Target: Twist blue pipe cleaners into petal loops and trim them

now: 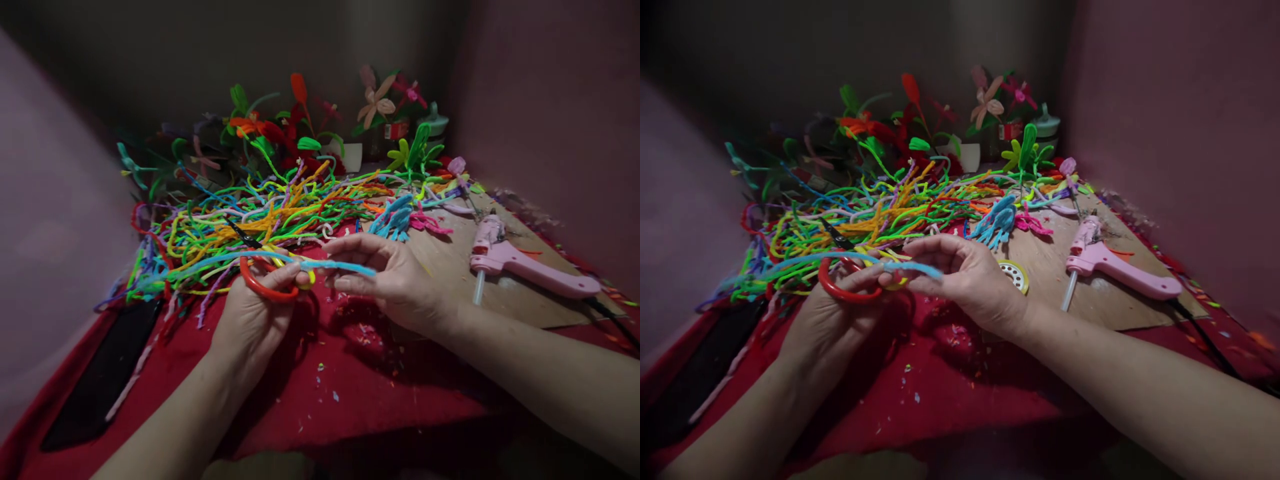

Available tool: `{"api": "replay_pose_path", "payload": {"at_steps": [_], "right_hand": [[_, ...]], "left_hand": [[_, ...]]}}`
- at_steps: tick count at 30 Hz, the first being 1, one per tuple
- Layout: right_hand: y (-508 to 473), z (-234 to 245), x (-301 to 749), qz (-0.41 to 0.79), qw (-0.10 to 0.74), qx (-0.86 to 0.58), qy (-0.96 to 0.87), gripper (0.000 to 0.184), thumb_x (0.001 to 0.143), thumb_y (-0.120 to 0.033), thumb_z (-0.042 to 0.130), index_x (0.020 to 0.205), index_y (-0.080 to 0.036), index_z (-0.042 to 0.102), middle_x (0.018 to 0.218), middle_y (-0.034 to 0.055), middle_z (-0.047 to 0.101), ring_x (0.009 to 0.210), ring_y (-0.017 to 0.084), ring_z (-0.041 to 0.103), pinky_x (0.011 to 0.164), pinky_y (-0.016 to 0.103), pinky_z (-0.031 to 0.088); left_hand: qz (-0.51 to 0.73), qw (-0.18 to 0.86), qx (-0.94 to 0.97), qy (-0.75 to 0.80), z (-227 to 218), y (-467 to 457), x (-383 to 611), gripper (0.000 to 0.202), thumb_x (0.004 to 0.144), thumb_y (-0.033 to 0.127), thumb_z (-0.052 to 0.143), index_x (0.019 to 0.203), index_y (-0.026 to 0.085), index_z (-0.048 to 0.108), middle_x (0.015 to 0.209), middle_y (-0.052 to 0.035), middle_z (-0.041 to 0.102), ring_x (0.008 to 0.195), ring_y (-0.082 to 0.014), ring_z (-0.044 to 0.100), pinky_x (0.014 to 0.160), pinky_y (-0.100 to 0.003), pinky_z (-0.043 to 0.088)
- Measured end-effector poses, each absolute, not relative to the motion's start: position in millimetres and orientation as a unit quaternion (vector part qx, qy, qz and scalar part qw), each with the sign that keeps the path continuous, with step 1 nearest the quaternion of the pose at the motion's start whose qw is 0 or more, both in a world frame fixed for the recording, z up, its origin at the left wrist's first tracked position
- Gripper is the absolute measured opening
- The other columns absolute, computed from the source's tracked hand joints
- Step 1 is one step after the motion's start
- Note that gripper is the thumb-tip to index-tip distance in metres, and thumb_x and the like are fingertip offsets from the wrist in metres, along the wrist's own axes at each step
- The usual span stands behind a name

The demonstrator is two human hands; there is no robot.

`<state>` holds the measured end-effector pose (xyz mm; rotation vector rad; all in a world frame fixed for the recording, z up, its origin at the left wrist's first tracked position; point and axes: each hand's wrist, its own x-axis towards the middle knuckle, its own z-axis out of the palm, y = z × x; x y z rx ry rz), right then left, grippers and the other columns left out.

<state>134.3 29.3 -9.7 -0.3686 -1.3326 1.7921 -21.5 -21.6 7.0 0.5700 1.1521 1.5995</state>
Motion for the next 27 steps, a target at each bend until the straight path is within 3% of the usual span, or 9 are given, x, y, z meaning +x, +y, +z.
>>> {"api": "replay_pose_path", "payload": {"at_steps": [5, 11, 18, 23, 27], "right_hand": [[27.3, -13.2, 131.6, 0.677, 0.436, -0.16, -0.57, 0.02, 0.07, -0.018, 0.072, 0.089, -0.022, 0.07, 0.086, -0.0011, 0.07, 0.082, 0.012, 0.066, 0.078, 0.025, 0.052], [27.6, -14.7, 130.0, 0.62, 0.47, -0.212, -0.591, 0.007, 0.073, -0.022, 0.07, 0.079, -0.019, 0.071, 0.074, -0.0012, 0.07, 0.072, 0.011, 0.065, 0.071, 0.023, 0.052], [27.5, -14.1, 132.2, 0.615, 0.472, -0.212, -0.595, 0.007, 0.074, -0.025, 0.069, 0.079, -0.019, 0.069, 0.073, -0.002, 0.068, 0.068, 0.011, 0.063, 0.066, 0.023, 0.052], [23.3, -9.6, 136.0, 0.589, 0.45, -0.197, -0.641, 0.009, 0.075, -0.022, 0.069, 0.082, -0.016, 0.068, 0.078, 0.0004, 0.068, 0.074, 0.011, 0.063, 0.07, 0.022, 0.051], [25.5, -11.3, 132.3, 0.677, 0.453, -0.189, -0.549, 0.01, 0.077, -0.025, 0.067, 0.082, -0.016, 0.066, 0.07, 0.0001, 0.067, 0.067, 0.011, 0.063, 0.067, 0.025, 0.051]], "left_hand": [[0.666, 0.543, 0.205, 0.469, 7.0, -21.1, -20.0, 0.011, 0.062, 0.001, 0.066, 0.068, 0.009, 0.062, 0.065, -0.0016, 0.062, 0.053, -0.0065, 0.057, 0.053, -0.016, 0.05], [0.624, 0.58, 0.236, 0.467, 4.2, -27.7, -10.3, 0.011, 0.063, 0.007, 0.069, 0.072, 0.01, 0.064, 0.068, -0.0026, 0.063, 0.055, -0.0075, 0.058, 0.054, -0.017, 0.049], [0.618, 0.568, 0.268, 0.473, 6.8, -30.1, -8.4, 0.012, 0.064, 0.008, 0.072, 0.072, 0.012, 0.064, 0.062, 0.0002, 0.062, 0.052, -0.0068, 0.057, 0.053, -0.017, 0.047], [0.639, 0.558, 0.272, 0.453, 9.1, -31.2, -6.0, 0.015, 0.063, 0.006, 0.071, 0.073, 0.015, 0.064, 0.07, 0.0012, 0.064, 0.055, -0.0068, 0.058, 0.058, -0.019, 0.049], [0.65, 0.549, 0.284, 0.442, 10.0, -31.0, -4.8, 0.015, 0.062, 0.003, 0.069, 0.069, 0.015, 0.063, 0.068, 0.0019, 0.064, 0.055, -0.0068, 0.059, 0.06, -0.019, 0.049]]}}
